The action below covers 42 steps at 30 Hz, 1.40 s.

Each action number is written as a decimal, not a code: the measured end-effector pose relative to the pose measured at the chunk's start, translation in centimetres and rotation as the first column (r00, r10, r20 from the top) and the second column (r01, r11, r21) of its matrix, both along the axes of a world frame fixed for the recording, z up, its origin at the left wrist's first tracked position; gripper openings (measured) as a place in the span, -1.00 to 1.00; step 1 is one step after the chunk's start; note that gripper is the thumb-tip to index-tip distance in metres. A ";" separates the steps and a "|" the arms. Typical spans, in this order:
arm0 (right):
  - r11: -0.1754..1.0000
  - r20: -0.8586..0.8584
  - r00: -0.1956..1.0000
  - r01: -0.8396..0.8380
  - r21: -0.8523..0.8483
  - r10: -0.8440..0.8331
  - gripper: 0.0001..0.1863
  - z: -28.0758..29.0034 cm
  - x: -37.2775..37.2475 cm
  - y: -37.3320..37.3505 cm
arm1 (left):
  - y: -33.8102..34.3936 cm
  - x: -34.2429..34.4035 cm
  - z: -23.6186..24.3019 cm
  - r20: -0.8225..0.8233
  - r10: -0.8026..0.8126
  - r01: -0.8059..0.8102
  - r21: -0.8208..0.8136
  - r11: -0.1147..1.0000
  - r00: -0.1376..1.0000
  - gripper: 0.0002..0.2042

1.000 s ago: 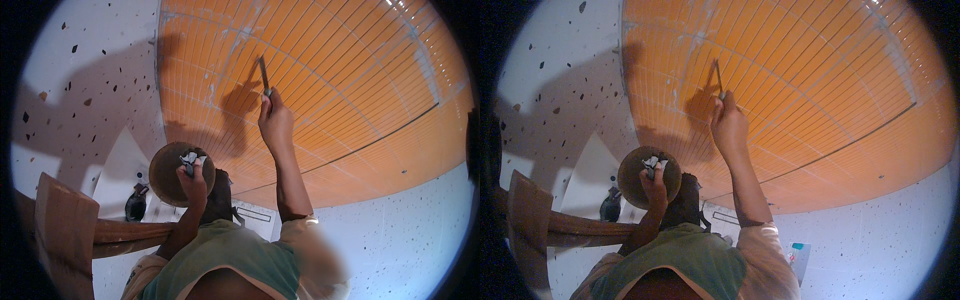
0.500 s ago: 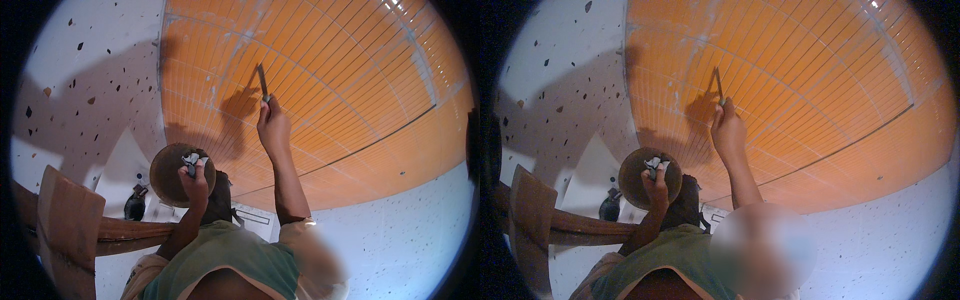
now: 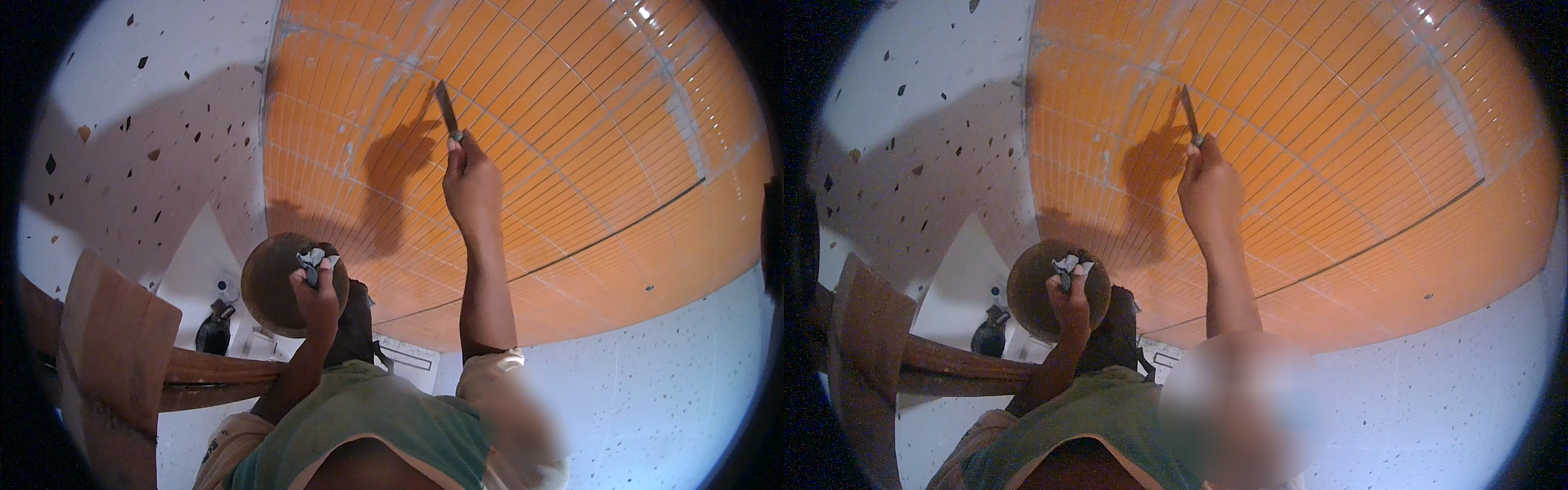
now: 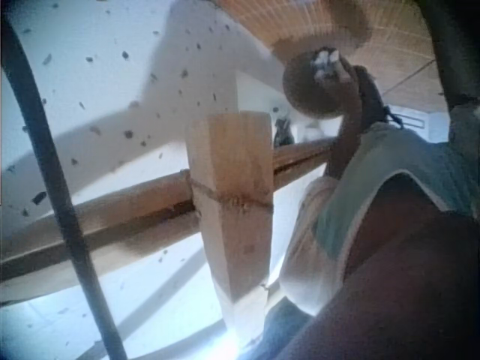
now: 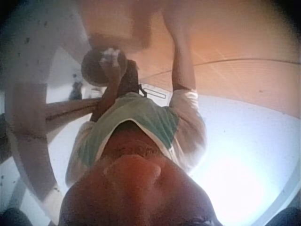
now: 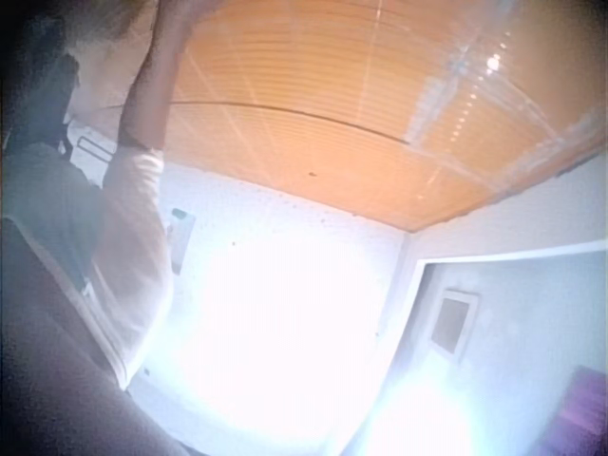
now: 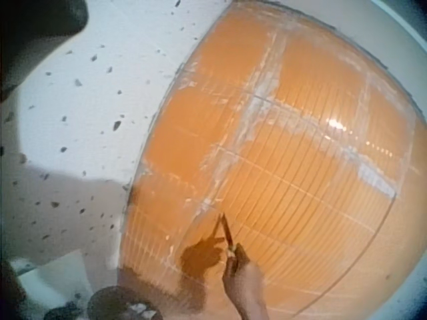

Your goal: The person applies grout to the gaps between orange ceiling tiles using a small tool and wipes the surface with a cloth. The person repeatedly scoops grout from a bowl, fills the tile joints, and cleans excess material from the tile faces.

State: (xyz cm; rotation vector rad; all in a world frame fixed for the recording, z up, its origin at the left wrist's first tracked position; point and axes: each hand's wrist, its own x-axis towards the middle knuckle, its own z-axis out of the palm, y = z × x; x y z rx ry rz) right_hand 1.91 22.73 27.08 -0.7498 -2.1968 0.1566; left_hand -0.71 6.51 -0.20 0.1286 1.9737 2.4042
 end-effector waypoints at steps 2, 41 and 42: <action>0.999 0.020 1.000 0.000 -0.037 0.001 -0.65 0.1 0.6 -0.3 | 0.1 0.1 0.0 0.007 0.024 -0.024 -0.029 0.999 1.000 -0.65; 0.998 0.000 1.000 -0.022 0.053 0.022 -0.64 -0.5 -1.7 0.5 | -0.3 0.3 1.5 0.088 0.042 -0.029 -0.151 0.988 0.995 -0.59; 0.999 -0.009 1.000 -0.016 0.052 0.017 -0.64 -0.9 -1.8 0.6 | -0.3 0.4 1.6 0.073 0.050 -0.039 -0.154 0.987 0.996 -0.59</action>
